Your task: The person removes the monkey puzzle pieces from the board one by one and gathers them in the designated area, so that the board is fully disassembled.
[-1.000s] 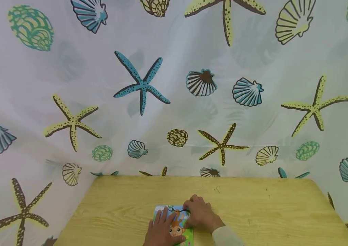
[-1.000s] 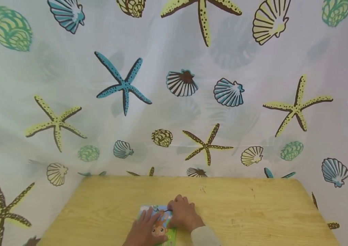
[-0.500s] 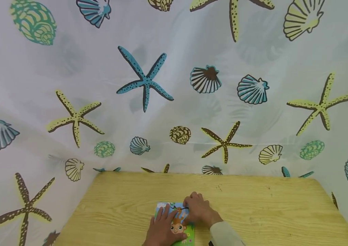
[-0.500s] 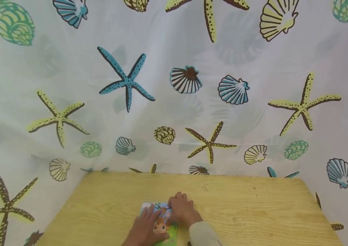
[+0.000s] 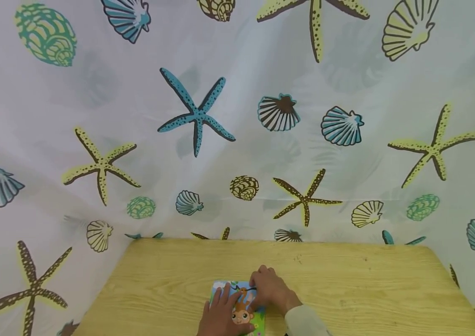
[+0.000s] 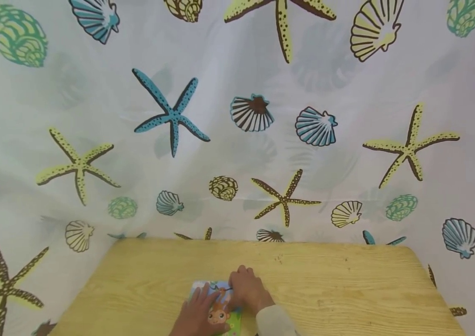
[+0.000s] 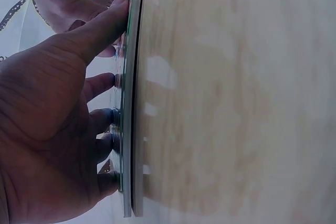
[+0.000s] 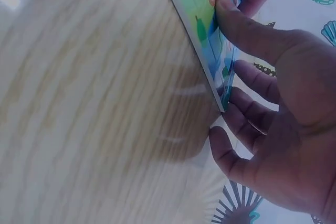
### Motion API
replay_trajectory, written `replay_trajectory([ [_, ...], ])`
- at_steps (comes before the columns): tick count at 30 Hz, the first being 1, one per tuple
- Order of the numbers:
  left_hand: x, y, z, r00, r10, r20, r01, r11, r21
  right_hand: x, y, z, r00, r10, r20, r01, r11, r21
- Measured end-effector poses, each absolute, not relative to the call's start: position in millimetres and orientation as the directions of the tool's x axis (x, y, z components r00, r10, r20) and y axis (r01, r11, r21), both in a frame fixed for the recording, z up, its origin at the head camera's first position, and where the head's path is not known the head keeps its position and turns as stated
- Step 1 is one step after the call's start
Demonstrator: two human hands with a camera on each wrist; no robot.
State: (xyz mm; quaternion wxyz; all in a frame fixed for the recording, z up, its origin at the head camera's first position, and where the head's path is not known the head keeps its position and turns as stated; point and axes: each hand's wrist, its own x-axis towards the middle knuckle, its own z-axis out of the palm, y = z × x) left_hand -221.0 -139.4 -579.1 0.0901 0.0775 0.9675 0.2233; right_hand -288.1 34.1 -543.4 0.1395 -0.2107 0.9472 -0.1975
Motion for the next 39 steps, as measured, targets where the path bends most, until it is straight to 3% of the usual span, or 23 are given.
replay_trajectory([
  [14,-216.6,-139.3,-581.2,-0.97,0.2,-0.137,0.117,0.881,0.458,-290.2,28.0,-538.1,-0.847,-0.45,-0.285,-0.336,0.866,-0.37],
  [22,-215.3,-140.4,-577.8,-0.972,0.203,-0.119,0.133,0.89,0.435,-284.9,34.9,-541.7,-0.846,-0.518,-0.127,-0.43,0.804,-0.41],
  [27,-213.3,-139.8,-572.2,-0.97,0.201,-0.135,0.121,0.885,0.45,-282.8,33.4,-543.4,-0.846,-0.521,-0.113,-0.445,0.807,-0.388],
  [39,-212.7,-140.8,-565.8,-0.966,0.195,-0.171,0.083,0.858,0.506,-294.3,20.5,-538.0,-0.824,-0.497,-0.272,-0.387,0.845,-0.37],
])
